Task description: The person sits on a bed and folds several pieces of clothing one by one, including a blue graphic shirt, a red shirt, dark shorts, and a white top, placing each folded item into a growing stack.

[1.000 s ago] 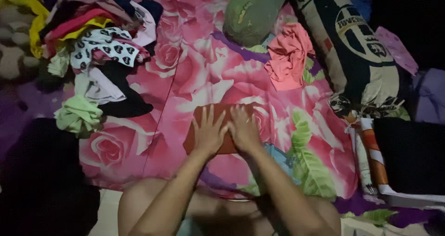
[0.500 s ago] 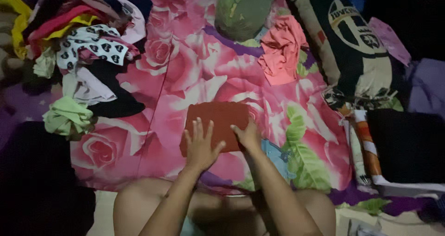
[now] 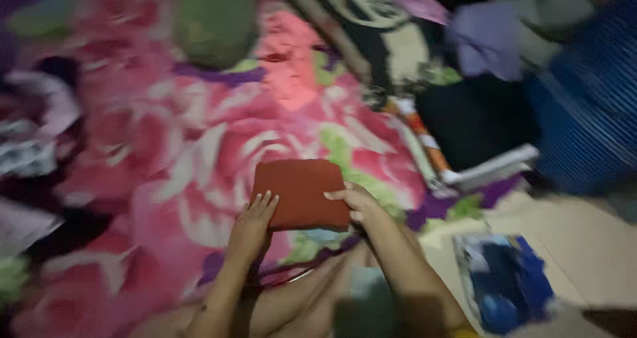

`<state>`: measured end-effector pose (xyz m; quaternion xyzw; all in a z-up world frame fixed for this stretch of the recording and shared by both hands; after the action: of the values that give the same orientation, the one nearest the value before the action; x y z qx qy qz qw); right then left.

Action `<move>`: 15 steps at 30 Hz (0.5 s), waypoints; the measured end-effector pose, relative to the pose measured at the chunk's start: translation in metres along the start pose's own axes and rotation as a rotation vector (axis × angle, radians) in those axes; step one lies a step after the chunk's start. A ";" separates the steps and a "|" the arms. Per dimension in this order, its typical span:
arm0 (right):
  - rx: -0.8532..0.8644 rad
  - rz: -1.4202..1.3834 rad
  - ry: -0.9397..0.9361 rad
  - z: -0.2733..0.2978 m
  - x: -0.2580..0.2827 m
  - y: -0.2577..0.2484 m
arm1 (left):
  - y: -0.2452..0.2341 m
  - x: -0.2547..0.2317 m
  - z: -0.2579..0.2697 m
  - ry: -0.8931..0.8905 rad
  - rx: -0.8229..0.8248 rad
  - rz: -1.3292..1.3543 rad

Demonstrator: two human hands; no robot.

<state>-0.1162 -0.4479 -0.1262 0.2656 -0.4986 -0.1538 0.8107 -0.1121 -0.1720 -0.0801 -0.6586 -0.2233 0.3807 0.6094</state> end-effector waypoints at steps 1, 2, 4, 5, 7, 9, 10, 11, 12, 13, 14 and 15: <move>0.028 -0.034 -0.069 0.024 0.009 -0.015 | -0.001 -0.021 -0.013 0.078 -0.047 0.004; -0.010 -0.080 -0.095 0.054 0.016 -0.034 | -0.004 -0.046 -0.027 0.163 -0.092 0.016; -0.083 -0.176 -0.151 0.121 0.030 -0.072 | -0.010 -0.100 -0.049 0.317 -0.130 0.080; -0.094 -0.177 -0.213 0.157 0.037 -0.090 | -0.012 -0.129 -0.061 0.393 -0.145 0.116; -0.126 -0.165 -0.332 0.223 0.052 -0.118 | -0.016 -0.189 -0.090 0.549 -0.116 0.152; -0.207 -0.173 -0.412 0.286 0.054 -0.144 | -0.009 -0.250 -0.110 0.688 -0.055 0.181; -0.238 -0.183 -0.436 0.317 0.052 -0.155 | -0.002 -0.283 -0.119 0.740 0.007 0.199; -0.338 -0.187 -0.466 0.348 0.049 -0.167 | 0.006 -0.313 -0.130 0.792 0.071 0.216; -0.430 -0.183 -0.488 0.374 0.048 -0.178 | 0.015 -0.346 -0.146 0.865 0.017 0.155; -0.523 -0.179 -0.508 0.397 0.046 -0.188 | 0.025 -0.376 -0.161 0.937 -0.039 0.095; -0.562 -0.180 -0.556 0.418 0.044 -0.197 | 0.040 -0.402 -0.175 0.967 0.029 0.124; -0.602 -0.181 -0.604 0.437 0.041 -0.205 | 0.058 -0.429 -0.186 0.997 0.097 0.152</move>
<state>-0.4830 -0.7569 -0.0579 0.0030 -0.6210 -0.4334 0.6530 -0.2395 -0.6241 -0.0443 -0.7455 0.1615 0.0732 0.6425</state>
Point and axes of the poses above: each hand's wrist, its own z-axis away from the middle knuckle, its own y-axis out of the palm, x = y × z, the point moved 4 cm from there along -z, towards the middle knuckle, and after that the axes turned 12 degrees about x, right-handed, at the moved point
